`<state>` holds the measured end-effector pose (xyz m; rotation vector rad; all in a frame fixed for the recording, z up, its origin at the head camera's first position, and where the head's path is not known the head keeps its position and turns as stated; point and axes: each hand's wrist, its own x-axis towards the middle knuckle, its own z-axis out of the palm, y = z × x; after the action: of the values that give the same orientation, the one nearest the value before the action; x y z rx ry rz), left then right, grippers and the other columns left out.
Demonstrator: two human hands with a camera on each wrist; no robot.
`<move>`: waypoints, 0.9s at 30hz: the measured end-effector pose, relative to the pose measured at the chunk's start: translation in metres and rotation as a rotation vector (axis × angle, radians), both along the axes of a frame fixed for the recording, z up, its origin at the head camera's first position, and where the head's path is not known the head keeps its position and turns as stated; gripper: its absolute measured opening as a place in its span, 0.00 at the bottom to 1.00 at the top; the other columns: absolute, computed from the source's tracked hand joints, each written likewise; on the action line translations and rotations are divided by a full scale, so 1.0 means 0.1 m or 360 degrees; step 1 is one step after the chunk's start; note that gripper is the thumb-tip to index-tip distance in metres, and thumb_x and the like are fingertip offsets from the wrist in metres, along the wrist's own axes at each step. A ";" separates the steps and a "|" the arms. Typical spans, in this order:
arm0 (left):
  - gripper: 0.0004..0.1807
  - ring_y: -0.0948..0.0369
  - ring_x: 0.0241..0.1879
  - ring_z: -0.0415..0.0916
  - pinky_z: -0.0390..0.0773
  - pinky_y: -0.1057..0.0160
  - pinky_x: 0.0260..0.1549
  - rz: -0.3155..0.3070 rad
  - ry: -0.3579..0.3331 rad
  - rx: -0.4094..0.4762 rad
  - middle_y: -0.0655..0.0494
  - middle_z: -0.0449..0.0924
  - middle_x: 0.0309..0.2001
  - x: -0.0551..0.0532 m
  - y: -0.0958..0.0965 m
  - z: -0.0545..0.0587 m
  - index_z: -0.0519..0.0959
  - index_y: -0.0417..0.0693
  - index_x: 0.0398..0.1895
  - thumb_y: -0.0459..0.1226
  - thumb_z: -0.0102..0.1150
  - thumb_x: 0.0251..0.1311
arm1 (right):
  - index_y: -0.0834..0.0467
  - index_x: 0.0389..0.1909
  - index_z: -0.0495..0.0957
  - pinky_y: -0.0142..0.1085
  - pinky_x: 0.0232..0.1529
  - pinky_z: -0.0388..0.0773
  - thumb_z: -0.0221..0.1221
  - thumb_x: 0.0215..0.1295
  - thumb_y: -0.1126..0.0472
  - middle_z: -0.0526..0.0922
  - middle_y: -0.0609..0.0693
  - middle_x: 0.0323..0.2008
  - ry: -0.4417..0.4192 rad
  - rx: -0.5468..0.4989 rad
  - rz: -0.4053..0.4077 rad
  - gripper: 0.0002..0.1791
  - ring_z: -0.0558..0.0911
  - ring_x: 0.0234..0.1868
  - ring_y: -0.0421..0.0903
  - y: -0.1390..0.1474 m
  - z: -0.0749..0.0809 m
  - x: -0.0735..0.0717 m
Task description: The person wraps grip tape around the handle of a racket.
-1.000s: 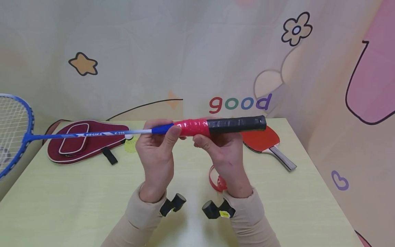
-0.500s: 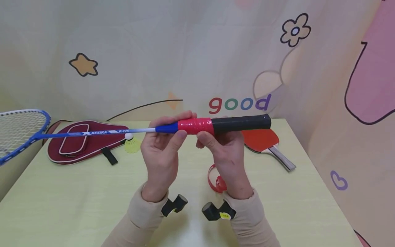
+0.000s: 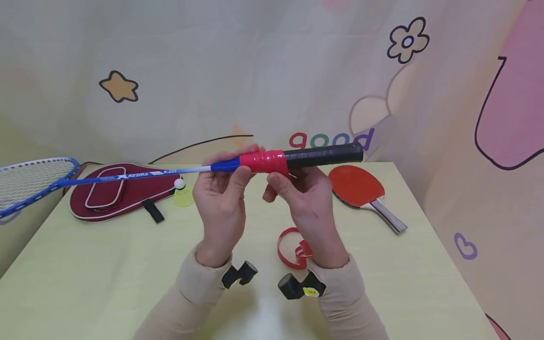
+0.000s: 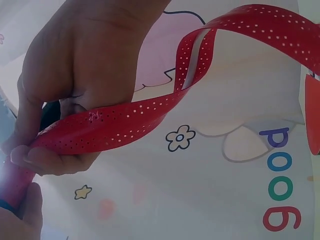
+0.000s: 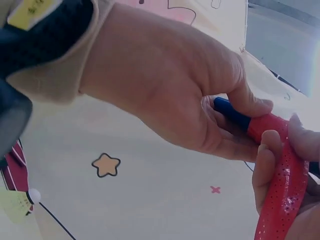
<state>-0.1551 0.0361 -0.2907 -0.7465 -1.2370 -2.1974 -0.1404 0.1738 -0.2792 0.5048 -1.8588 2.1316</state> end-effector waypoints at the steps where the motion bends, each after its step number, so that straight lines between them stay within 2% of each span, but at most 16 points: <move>1: 0.23 0.42 0.55 0.75 0.75 0.49 0.54 0.0011 0.0002 -0.0004 0.38 0.79 0.53 -0.01 -0.01 0.01 0.69 0.34 0.52 0.41 0.62 0.62 | 0.61 0.53 0.72 0.45 0.51 0.78 0.57 0.69 0.65 0.81 0.56 0.31 -0.0002 0.0007 -0.0002 0.14 0.82 0.30 0.52 -0.01 0.01 -0.01; 6: 0.26 0.42 0.53 0.76 0.75 0.48 0.53 0.0034 0.0030 -0.0046 0.37 0.79 0.51 -0.05 -0.05 0.06 0.68 0.30 0.52 0.43 0.63 0.62 | 0.60 0.51 0.72 0.45 0.51 0.77 0.58 0.68 0.65 0.81 0.57 0.30 0.0017 0.0056 -0.0004 0.13 0.82 0.30 0.52 -0.02 0.06 -0.04; 9: 0.26 0.42 0.53 0.76 0.76 0.50 0.52 -0.0011 0.0041 -0.0039 0.40 0.80 0.51 -0.06 -0.07 0.09 0.68 0.30 0.53 0.42 0.62 0.62 | 0.60 0.51 0.71 0.44 0.52 0.77 0.58 0.68 0.64 0.81 0.57 0.29 0.0054 0.0040 0.0022 0.13 0.82 0.30 0.52 -0.02 0.08 -0.05; 12: 0.23 0.43 0.57 0.72 0.75 0.53 0.54 -0.0159 0.0061 0.0053 0.44 0.79 0.54 -0.06 -0.07 0.11 0.67 0.35 0.54 0.40 0.61 0.64 | 0.60 0.51 0.70 0.46 0.52 0.77 0.58 0.68 0.64 0.81 0.57 0.29 0.0109 0.0008 0.0065 0.13 0.82 0.29 0.53 -0.06 0.09 -0.06; 16: 0.24 0.39 0.63 0.66 0.69 0.49 0.60 -0.0445 0.0104 0.0217 0.45 0.75 0.59 -0.06 -0.07 0.13 0.62 0.48 0.57 0.37 0.61 0.64 | 0.59 0.52 0.67 0.46 0.51 0.78 0.58 0.68 0.64 0.80 0.57 0.31 0.0131 -0.0008 0.0117 0.15 0.81 0.28 0.53 -0.12 0.07 -0.06; 18: 0.25 0.38 0.63 0.66 0.68 0.48 0.60 -0.0493 0.0123 0.0231 0.46 0.75 0.59 -0.05 -0.07 0.13 0.59 0.50 0.58 0.37 0.61 0.63 | 0.58 0.53 0.67 0.44 0.50 0.79 0.58 0.68 0.63 0.80 0.57 0.31 0.0129 0.0003 0.0116 0.16 0.82 0.29 0.52 -0.13 0.06 -0.06; 19: 0.26 0.38 0.62 0.67 0.68 0.48 0.60 -0.0493 0.0131 0.0223 0.46 0.76 0.58 -0.05 -0.07 0.13 0.58 0.50 0.58 0.36 0.62 0.63 | 0.58 0.54 0.67 0.43 0.49 0.79 0.58 0.68 0.63 0.80 0.57 0.32 0.0126 0.0002 0.0118 0.17 0.82 0.29 0.52 -0.13 0.05 -0.07; 22: 0.25 0.40 0.59 0.70 0.70 0.49 0.59 -0.0409 0.0150 0.0172 0.48 0.78 0.54 -0.05 -0.07 0.12 0.59 0.50 0.57 0.35 0.61 0.63 | 0.58 0.53 0.68 0.42 0.48 0.80 0.60 0.67 0.61 0.81 0.57 0.31 0.0151 0.0044 0.0107 0.17 0.83 0.29 0.52 -0.12 0.03 -0.08; 27: 0.21 0.40 0.56 0.74 0.69 0.46 0.59 -0.0295 0.0156 0.0139 0.49 0.79 0.52 -0.05 -0.08 0.12 0.61 0.48 0.54 0.35 0.59 0.64 | 0.60 0.54 0.69 0.40 0.47 0.80 0.60 0.67 0.61 0.81 0.56 0.32 0.0196 0.0110 0.0163 0.18 0.83 0.30 0.50 -0.12 0.01 -0.10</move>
<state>-0.1601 0.0279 -0.2790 -0.9544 -1.0538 -2.3149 -0.1506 0.1623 -0.2786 0.7443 -1.8803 2.0540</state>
